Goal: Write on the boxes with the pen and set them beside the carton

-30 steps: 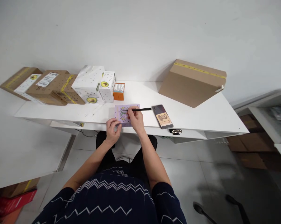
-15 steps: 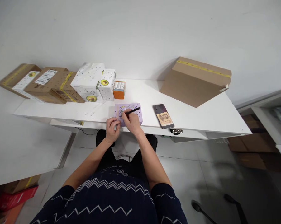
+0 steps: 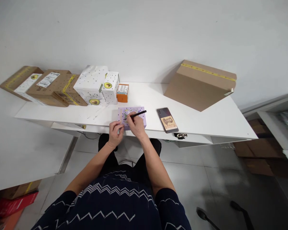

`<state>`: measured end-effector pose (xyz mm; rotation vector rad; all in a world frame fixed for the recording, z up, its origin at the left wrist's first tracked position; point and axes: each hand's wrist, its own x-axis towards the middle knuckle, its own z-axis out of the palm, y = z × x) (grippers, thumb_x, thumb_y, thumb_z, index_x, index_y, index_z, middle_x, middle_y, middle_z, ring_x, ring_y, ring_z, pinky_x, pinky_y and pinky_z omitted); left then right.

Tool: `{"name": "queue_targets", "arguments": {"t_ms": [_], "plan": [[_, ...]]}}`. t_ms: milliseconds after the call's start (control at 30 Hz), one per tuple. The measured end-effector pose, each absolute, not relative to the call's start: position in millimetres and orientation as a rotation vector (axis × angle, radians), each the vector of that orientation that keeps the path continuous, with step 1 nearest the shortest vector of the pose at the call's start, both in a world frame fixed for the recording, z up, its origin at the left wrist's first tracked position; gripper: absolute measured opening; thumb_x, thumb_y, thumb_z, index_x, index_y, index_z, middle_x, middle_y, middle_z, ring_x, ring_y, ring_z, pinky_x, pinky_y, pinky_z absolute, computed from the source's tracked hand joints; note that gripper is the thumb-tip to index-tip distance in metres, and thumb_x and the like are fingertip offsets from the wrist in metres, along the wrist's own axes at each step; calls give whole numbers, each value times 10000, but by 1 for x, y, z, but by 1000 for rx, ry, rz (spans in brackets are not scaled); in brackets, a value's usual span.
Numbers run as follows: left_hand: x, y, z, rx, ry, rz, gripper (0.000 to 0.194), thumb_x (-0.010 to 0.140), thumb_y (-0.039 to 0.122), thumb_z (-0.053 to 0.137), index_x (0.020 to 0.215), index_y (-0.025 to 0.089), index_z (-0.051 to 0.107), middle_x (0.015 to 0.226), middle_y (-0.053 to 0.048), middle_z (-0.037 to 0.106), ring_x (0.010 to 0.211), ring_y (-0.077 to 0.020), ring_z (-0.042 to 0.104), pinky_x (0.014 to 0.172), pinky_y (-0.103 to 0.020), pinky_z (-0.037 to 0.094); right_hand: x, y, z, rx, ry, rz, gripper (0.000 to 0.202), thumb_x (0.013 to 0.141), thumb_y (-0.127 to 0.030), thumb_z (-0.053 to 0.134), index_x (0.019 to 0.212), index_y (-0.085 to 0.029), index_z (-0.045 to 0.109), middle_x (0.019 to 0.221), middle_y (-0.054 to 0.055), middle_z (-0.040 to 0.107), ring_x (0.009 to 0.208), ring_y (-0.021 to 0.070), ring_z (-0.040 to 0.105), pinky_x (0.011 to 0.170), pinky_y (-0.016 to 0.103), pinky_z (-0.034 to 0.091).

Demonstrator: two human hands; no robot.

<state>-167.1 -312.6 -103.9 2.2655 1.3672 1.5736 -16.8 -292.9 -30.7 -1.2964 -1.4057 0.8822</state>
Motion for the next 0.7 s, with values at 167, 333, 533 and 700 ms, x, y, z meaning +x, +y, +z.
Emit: {"name": "queue_targets", "arguments": {"t_ms": [167, 333, 533, 700], "plan": [[-170, -310, -104, 2257, 1426, 1488, 205, 966, 311, 502, 1011, 203, 669, 1065, -111, 573, 1046, -218, 575, 937, -415, 535, 9, -286, -29, -1211, -934, 822, 304, 908, -542, 460, 878, -239, 471, 801, 8, 659, 542, 117, 537, 509, 247, 422], [-174, -303, -103, 2219, 1412, 1484, 234, 978, 327, 474, 1030, 202, 665, 1099, -117, 568, 1053, -213, 577, 945, -410, 536, 69, -280, -45, -1648, -1065, 635, 291, 871, -514, 547, 862, -224, 531, 641, -19, 594, 541, 146, 506, 568, 272, 396], [-173, -302, -103, 2158, 1377, 1512, 239, 978, 334, 486, 1029, 190, 670, 1124, -120, 555, 1091, -215, 571, 949, -399, 528, 71, -282, -74, -2171, -1516, 651, 218, 864, -344, 600, 952, -164, 686, 794, 98, 703, 780, 231, 631, 687, 302, 401], [-173, -303, -102, 2176, 1378, 1493, 223, 974, 320, 499, 1041, 193, 670, 1130, -119, 556, 1095, -214, 577, 928, -386, 540, 63, -287, -77, -2177, -1484, 643, 342, 910, -362, 537, 1118, -133, 682, 898, 128, 716, 876, 246, 644, 771, 320, 441]]}}
